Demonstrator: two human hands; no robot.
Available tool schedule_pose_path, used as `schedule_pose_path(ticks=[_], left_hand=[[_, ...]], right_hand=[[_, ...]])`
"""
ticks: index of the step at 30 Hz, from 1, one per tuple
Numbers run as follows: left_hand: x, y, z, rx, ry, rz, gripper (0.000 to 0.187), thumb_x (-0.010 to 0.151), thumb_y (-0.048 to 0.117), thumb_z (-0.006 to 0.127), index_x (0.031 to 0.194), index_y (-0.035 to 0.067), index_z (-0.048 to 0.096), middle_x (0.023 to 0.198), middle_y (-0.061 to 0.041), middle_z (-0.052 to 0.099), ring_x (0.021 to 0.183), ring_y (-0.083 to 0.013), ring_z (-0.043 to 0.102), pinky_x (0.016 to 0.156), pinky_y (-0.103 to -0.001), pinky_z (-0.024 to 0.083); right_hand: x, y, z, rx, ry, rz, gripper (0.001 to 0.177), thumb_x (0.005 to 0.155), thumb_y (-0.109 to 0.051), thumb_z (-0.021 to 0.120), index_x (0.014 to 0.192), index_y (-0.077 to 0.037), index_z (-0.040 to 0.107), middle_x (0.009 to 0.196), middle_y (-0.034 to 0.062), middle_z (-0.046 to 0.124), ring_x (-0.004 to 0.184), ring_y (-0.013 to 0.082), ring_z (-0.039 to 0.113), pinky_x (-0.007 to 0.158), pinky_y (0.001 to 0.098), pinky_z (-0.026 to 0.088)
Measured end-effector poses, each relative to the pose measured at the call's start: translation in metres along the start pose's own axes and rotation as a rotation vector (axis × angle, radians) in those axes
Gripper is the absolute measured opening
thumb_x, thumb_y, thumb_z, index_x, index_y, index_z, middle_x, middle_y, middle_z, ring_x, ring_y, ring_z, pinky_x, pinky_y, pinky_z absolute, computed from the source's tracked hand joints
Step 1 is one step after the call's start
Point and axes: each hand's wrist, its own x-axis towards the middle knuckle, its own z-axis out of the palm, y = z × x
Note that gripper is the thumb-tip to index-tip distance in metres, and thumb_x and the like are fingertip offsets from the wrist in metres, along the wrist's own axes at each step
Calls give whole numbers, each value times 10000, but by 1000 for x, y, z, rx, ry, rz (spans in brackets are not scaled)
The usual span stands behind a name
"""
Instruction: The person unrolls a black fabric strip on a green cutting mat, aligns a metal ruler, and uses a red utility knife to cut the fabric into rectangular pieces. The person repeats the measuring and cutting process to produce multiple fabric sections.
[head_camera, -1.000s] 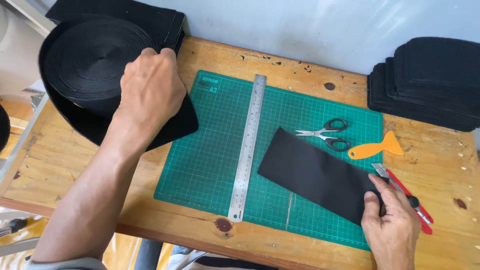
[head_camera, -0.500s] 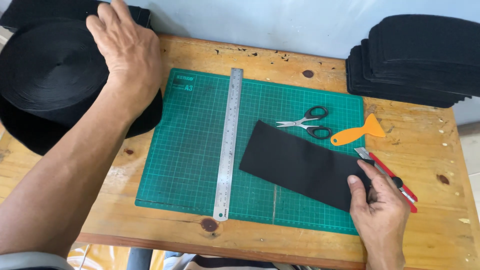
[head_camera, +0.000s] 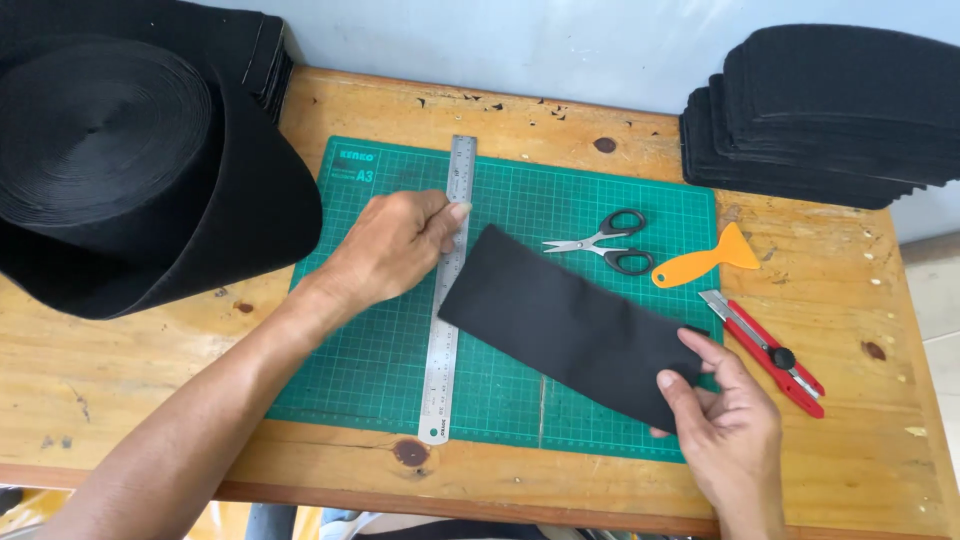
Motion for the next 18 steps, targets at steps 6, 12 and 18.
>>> schedule_pose_path(ticks=[6,12,18], left_hand=[[-12,29,-13,-46,-223,-215,690,801,446,782,1359,111,552,912,-25,733,849,-179,691,735,-343,531],[0,12,0,-191,-47,-119,481,870,122,774,1298,91,556,878,-48,742,819,-172,708,731,-330,573],[19,4,16,-675,293,-56,535,821,160,823,1284,89,564,983,-63,737,823,-125,730,776,-260,599]], right_hand=[[-20,23,-2,23,-21,-54,478,892,-94,712,1368,-116,670,991,60,524,653,80,550,669,202,404],[-38,18,0,17,-170,-3,414,877,-142,727,1282,-69,776,713,113,641,512,199,680,477,303,572],[-59,3,12,2,-468,35,638,876,-151,715,1503,-218,619,578,79,663,427,148,610,419,286,565]])
